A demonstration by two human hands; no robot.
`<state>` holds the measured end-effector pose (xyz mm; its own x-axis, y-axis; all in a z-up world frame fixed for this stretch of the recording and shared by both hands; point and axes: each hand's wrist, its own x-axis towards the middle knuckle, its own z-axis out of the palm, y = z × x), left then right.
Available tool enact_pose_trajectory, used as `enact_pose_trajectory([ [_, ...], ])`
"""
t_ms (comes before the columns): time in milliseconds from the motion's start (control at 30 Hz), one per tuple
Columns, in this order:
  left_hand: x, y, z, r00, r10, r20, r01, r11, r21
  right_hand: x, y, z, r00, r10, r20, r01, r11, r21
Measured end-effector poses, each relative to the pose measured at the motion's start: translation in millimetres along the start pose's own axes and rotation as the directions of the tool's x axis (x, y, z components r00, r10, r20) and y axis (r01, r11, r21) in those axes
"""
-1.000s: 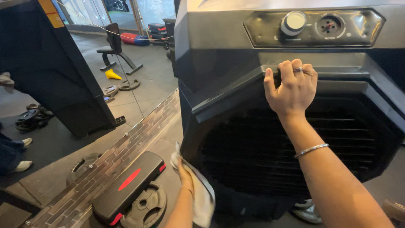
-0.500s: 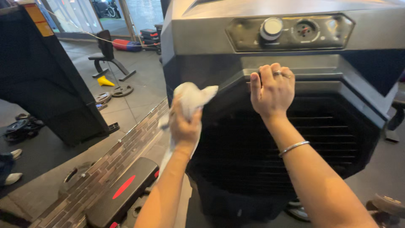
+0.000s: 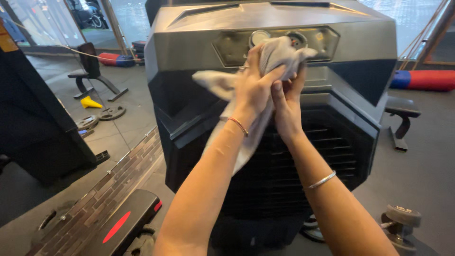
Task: The person wipes the exterior surfaces of a large black electronic device with a white cloth. They clean the top control panel, front grille, and side panels in a gym setting.
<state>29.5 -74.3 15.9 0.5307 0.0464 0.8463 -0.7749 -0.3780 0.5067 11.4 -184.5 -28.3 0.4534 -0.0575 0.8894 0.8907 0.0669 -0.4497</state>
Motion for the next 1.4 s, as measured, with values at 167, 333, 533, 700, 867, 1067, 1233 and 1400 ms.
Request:
enact_pose_trajectory([
  [167,2.8,22.0,37.2,0.92,-0.259,0.292,0.39,0.576,-0.719,34.0,-29.1,-41.4,0.997,-0.074,-0.029,0.078,0.98,0.184],
  [333,-25.4,16.0,-25.1,0.944,0.192,-0.268,-0.119,0.956,0.266,59.1,-52.4,-59.6,0.994,-0.102,-0.051,0.083,0.954,-0.29],
  [533,-26.7,-14.5,-41.8,0.838,-0.021,-0.546,0.153,0.968,0.197,49.0,-20.2,6.8,0.845,-0.09,0.527,0.513,0.409,-0.754],
  [700,-39.5,-22.9,-29.9,0.877,0.007,-0.481,0.106,0.972,0.209,44.7,-18.9,4.4,0.857,0.026,0.514,0.386,0.628,-0.675],
  [867,-42.7,-16.9,-36.0,0.922,0.214,-0.324,-0.075,0.917,0.392,54.3,-29.4,-28.0,0.854,0.018,0.519,0.406,0.6,-0.689],
  [1067,-50.2,-12.2,-33.4,0.928,0.24,-0.284,-0.058,0.848,0.527,43.5,-5.6,-121.2,0.949,-0.001,0.316,0.196,0.786,-0.586],
  [1233,-50.5,-12.8,-32.1,0.921,0.26,-0.291,-0.065,0.838,0.542,-10.1,52.8,-205.4,0.987,-0.149,0.056,0.146,0.71,-0.689],
  [1400,-52.1,-17.8,-32.3,0.912,0.289,-0.29,-0.079,0.819,0.568,-110.8,140.3,-290.5,0.883,0.135,-0.449,-0.316,0.88,-0.356],
])
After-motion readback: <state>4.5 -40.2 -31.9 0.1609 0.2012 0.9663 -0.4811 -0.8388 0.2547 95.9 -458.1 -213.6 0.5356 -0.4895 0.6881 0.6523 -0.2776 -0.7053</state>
